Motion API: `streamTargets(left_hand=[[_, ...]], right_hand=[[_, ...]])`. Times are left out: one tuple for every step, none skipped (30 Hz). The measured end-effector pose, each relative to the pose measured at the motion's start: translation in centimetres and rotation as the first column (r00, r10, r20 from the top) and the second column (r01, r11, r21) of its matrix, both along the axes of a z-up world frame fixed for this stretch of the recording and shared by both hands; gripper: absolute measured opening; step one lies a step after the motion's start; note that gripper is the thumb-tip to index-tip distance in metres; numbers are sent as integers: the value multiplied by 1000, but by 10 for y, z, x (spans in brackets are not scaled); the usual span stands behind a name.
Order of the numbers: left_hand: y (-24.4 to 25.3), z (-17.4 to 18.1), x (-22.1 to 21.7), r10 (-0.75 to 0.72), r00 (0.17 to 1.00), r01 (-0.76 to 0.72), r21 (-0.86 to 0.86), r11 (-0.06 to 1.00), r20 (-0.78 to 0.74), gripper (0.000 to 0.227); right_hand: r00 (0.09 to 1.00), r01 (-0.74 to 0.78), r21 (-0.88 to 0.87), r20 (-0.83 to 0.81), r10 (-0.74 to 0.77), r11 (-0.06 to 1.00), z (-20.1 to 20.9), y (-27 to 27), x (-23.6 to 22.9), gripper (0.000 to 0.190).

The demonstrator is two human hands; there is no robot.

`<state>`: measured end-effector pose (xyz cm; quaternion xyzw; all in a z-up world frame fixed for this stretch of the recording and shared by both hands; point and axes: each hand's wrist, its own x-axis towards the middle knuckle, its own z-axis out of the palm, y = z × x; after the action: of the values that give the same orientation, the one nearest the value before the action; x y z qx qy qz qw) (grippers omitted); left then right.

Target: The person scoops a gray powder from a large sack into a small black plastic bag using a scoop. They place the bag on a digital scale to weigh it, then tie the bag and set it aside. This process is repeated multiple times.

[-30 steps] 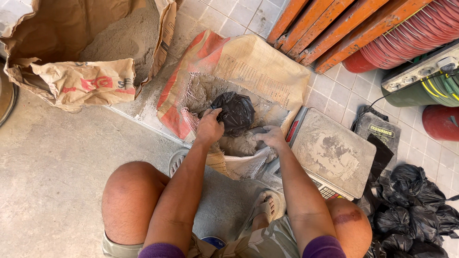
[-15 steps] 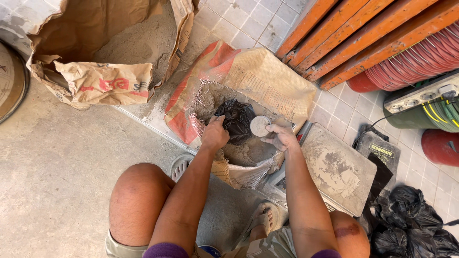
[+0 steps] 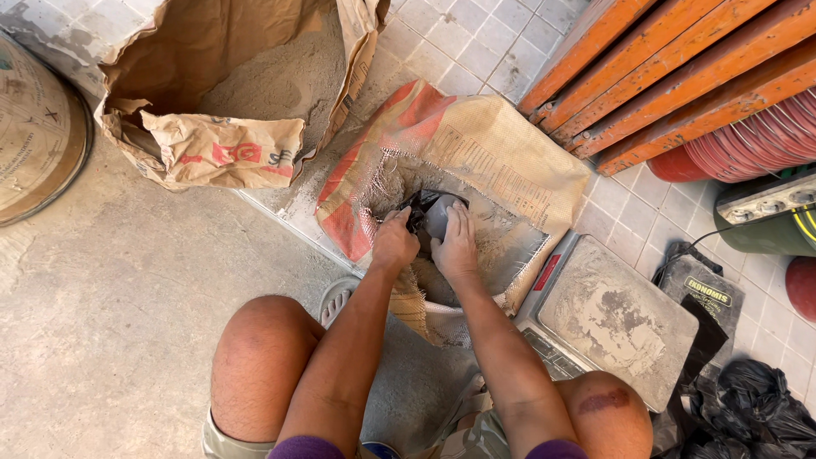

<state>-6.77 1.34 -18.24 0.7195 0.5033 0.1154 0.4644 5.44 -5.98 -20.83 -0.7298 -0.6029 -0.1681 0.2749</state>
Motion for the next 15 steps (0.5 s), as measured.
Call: streamTargets(left_hand=[[2, -5, -1, 3, 1000, -3, -3, 1000, -1, 54], [3, -10, -1, 13, 1000, -13, 5, 1000, 7, 54], [4, -14, 0, 24, 1000, -24, 14, 1000, 15, 53], [5, -16, 2, 20, 1000, -21, 15, 1000, 19, 53], [6, -18, 4, 38, 999, -39, 16, 999, 13, 55], [4, -21, 5, 58, 998, -58, 15, 998, 3, 56], [2, -9, 2, 57, 998, -57, 13, 998, 3, 56], [-1, 3, 0, 51, 999, -51, 6, 999, 2, 57], [-5, 15, -1, 45, 999, -45, 0, 999, 1, 59], [-10, 30, -3, 39, 999, -39, -2, 999, 4, 59], [-15, 46, -5, 19, 997, -18, 16, 1000, -71, 60], [-19, 63, -7, 4, 990, 1, 38, 999, -144, 62], [-27, 68, -7, 2, 990, 4, 41, 999, -141, 62], [-34, 74, -7, -59, 976, 83, 111, 990, -209, 61], [-40, 81, -7, -111, 953, 165, 176, 971, -280, 61]], right_hand=[[1000, -3, -3, -1, 3, 1000, 3, 2, -2, 75], [995, -49, 67, 91, 43, 997, 6, 3, -2, 70], [980, -102, 133, 184, 76, 986, 9, 3, -2, 66], [980, -99, 134, 188, 73, 986, 12, 4, -1, 66], [968, -134, 173, 235, 91, 976, 15, 4, 0, 59], [954, -171, 208, 279, 109, 963, 17, 2, -1, 52], [954, -170, 206, 279, 109, 964, 19, 0, 1, 52], [978, -113, 208, 193, 73, 972, 22, -4, 4, 57], [994, -56, 205, 107, 34, 977, 25, -8, 6, 62], [994, -51, 202, 109, 29, 978, 18, -12, 16, 62], [992, 120, 181, -61, -111, 976, 13, -16, 26, 68], [943, 280, 139, -223, -246, 950, 8, -18, 36, 75], [943, 283, 143, -221, -248, 949, 7, -28, 48, 75], [906, 374, 129, -261, -332, 918, 6, -35, 61, 77], [860, 461, 112, -300, -412, 880, 6, -43, 74, 78]])
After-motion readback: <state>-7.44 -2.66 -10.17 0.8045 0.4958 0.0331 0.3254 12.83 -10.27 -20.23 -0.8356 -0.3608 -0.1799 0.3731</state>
